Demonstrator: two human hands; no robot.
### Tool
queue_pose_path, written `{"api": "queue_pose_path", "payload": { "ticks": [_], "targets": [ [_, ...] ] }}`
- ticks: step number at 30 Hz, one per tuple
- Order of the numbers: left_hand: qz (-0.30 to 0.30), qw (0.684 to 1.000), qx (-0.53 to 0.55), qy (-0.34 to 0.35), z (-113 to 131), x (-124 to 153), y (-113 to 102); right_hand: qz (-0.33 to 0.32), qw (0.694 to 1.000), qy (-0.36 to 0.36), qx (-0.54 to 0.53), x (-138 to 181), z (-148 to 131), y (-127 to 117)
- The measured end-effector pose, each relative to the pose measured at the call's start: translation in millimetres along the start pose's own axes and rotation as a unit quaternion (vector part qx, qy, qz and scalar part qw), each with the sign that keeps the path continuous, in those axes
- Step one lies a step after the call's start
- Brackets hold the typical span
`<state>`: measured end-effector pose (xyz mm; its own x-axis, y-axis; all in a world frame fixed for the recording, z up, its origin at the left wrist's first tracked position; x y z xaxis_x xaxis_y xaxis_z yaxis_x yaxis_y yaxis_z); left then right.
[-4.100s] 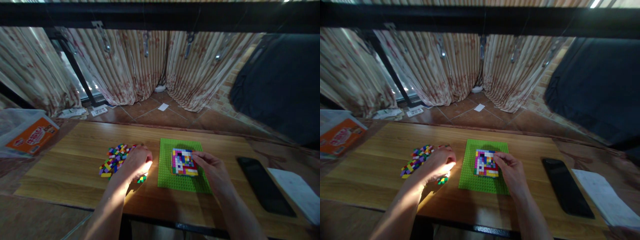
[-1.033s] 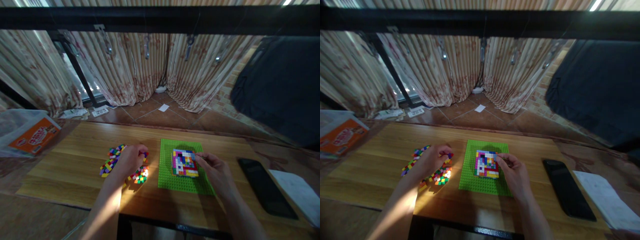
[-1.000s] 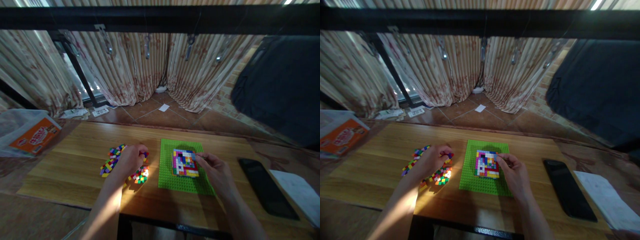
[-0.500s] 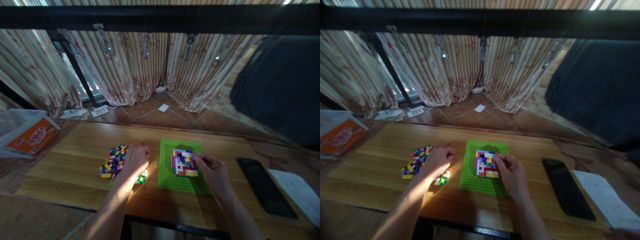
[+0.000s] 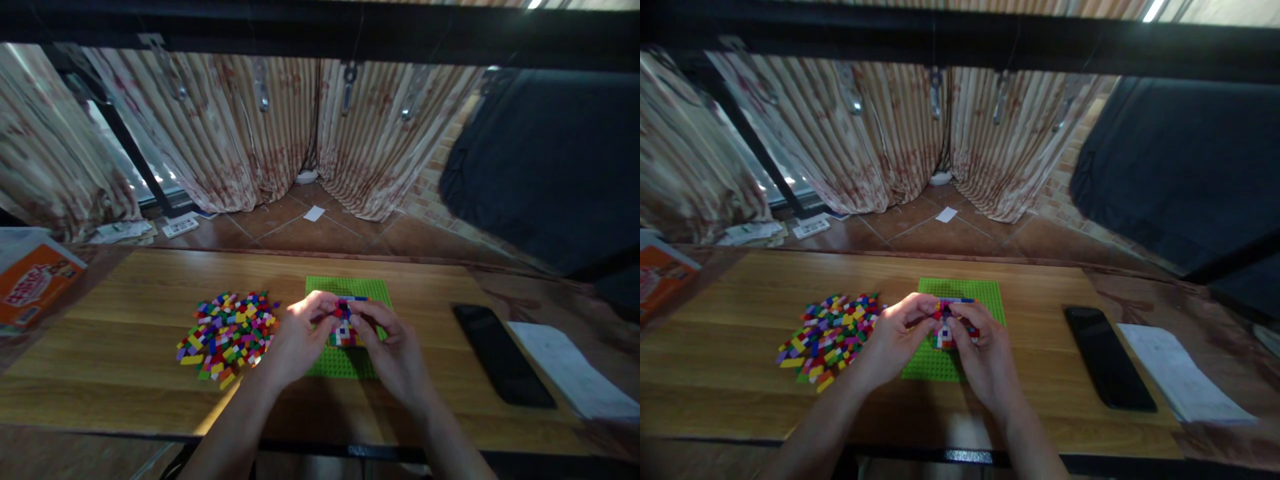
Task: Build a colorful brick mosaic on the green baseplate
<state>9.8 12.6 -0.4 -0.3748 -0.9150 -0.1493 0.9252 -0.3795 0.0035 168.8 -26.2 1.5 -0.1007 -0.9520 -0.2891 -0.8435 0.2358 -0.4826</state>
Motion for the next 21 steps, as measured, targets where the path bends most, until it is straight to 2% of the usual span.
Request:
{"api": "queue_pose_path", "payload": {
  "ticks": [6, 11, 17, 21],
  "targets": [
    [0.003, 1.0, -0.001, -0.007, 3.1, 2.5, 11.0, 0.012, 0.998, -0.035, 0.047, 1.4, -0.4, 1.7],
    [0.041, 0.999, 0.009, -0.008, -3.8, 3.4, 18.8, 0.023, 0.993, -0.052, 0.105, 2.8, -5.7, 3.6],
    [0.097, 0.994, 0.039, -0.025, -7.7, 1.0, 21.3, 0.083, 0.975, -0.105, 0.179, 4.4, -3.1, 3.8],
    [0.109, 0.994, -0.005, 0.003, -1.8, -0.9, 12.4, 0.102, 0.973, -0.056, 0.199, -1.2, 9.6, -14.8]
  ]
}}
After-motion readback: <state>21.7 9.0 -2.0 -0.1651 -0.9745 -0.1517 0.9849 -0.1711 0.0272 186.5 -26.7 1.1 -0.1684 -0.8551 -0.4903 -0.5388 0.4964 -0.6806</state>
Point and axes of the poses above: each hand's wrist, its own x-axis away from the middle knuckle, its own y-axis out of the palm, z = x × y, the point moved 1 cm from there along -x, towards the middle knuckle, and after that the axes turned 9 degrees about x, right-handed, at the moved point
